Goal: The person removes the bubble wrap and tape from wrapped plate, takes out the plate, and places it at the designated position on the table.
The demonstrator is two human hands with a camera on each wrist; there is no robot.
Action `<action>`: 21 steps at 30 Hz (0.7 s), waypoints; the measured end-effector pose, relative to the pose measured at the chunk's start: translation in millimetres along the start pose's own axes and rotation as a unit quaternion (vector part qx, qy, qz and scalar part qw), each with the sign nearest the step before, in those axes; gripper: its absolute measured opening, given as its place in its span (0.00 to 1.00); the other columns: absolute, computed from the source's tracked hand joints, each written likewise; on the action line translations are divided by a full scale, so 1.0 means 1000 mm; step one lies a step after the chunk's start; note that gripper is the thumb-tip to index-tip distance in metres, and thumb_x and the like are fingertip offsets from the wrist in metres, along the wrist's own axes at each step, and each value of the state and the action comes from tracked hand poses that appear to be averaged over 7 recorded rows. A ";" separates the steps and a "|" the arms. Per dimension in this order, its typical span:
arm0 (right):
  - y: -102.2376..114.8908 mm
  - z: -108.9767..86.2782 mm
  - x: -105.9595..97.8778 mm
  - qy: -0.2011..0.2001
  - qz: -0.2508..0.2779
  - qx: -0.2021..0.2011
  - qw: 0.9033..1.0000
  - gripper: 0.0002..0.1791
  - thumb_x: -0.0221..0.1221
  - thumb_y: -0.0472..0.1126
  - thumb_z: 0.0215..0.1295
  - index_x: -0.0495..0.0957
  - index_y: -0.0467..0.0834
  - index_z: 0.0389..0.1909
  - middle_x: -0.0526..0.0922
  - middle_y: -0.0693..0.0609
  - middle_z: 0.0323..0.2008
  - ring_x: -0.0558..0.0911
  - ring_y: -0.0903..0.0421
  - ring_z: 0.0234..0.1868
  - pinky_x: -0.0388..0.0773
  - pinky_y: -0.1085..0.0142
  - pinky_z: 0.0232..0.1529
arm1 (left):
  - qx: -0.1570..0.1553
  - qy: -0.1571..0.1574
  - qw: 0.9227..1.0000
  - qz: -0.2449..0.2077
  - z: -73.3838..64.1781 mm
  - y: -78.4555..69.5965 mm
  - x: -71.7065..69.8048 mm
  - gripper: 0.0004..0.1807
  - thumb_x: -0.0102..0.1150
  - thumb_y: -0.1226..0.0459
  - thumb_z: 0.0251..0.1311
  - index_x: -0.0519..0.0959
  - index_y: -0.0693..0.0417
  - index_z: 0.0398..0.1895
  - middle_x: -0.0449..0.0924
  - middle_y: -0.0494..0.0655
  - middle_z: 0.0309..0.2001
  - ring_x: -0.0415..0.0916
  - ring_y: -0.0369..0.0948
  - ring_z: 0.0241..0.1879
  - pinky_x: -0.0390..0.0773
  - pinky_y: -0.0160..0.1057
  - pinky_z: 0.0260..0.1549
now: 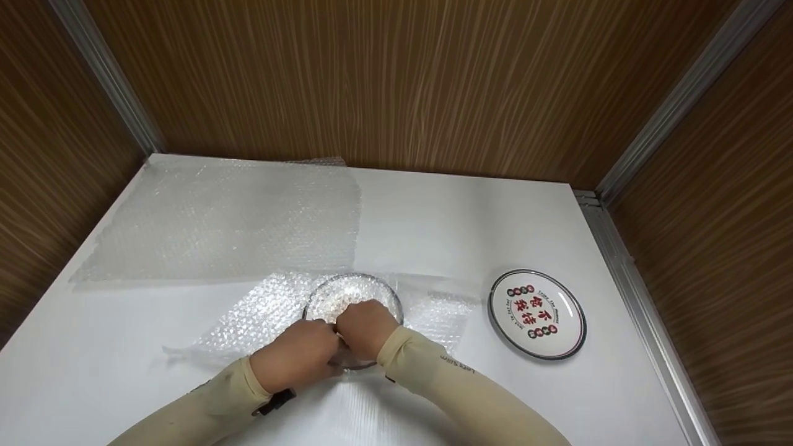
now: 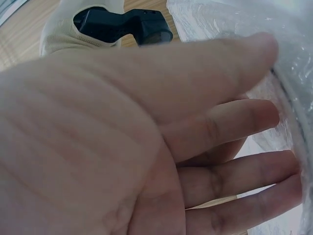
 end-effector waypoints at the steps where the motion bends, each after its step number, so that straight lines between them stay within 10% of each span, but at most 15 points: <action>1: 0.001 -0.001 0.000 -0.007 -0.001 -0.003 1.000 0.13 0.69 0.42 0.48 0.74 0.47 0.14 0.75 0.53 0.13 0.72 0.55 0.14 0.73 0.58 0.17 | 0.001 -0.001 1.000 -0.008 0.000 0.000 0.000 0.16 0.75 0.54 0.52 0.79 0.52 0.19 0.79 0.44 0.20 0.77 0.43 0.22 0.77 0.42 0.22; 13: -0.018 -0.017 -0.003 -0.006 0.123 -0.043 0.991 0.13 0.64 0.30 0.44 0.71 0.48 0.16 0.60 0.63 0.14 0.57 0.66 0.19 0.54 0.71 0.19 | -0.006 0.047 0.999 -0.003 -0.001 0.000 0.000 0.15 0.70 0.50 0.57 0.84 0.52 0.24 0.79 0.47 0.24 0.77 0.45 0.26 0.78 0.43 0.25; 21: -0.021 -0.028 -0.003 -0.023 0.119 -0.077 0.990 0.13 0.68 0.33 0.50 0.73 0.50 0.22 0.70 0.63 0.17 0.63 0.68 0.20 0.63 0.72 0.21 | -0.012 0.061 0.998 0.017 -0.001 0.000 0.002 0.19 0.67 0.49 0.60 0.80 0.51 0.19 0.77 0.44 0.19 0.74 0.42 0.21 0.76 0.40 0.23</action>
Point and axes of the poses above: each hand's wrist, its own z-axis towards the middle knuckle, its own x-axis out of the palm, y = z × x, the point moved 8 cm from there along z, towards the middle knuckle
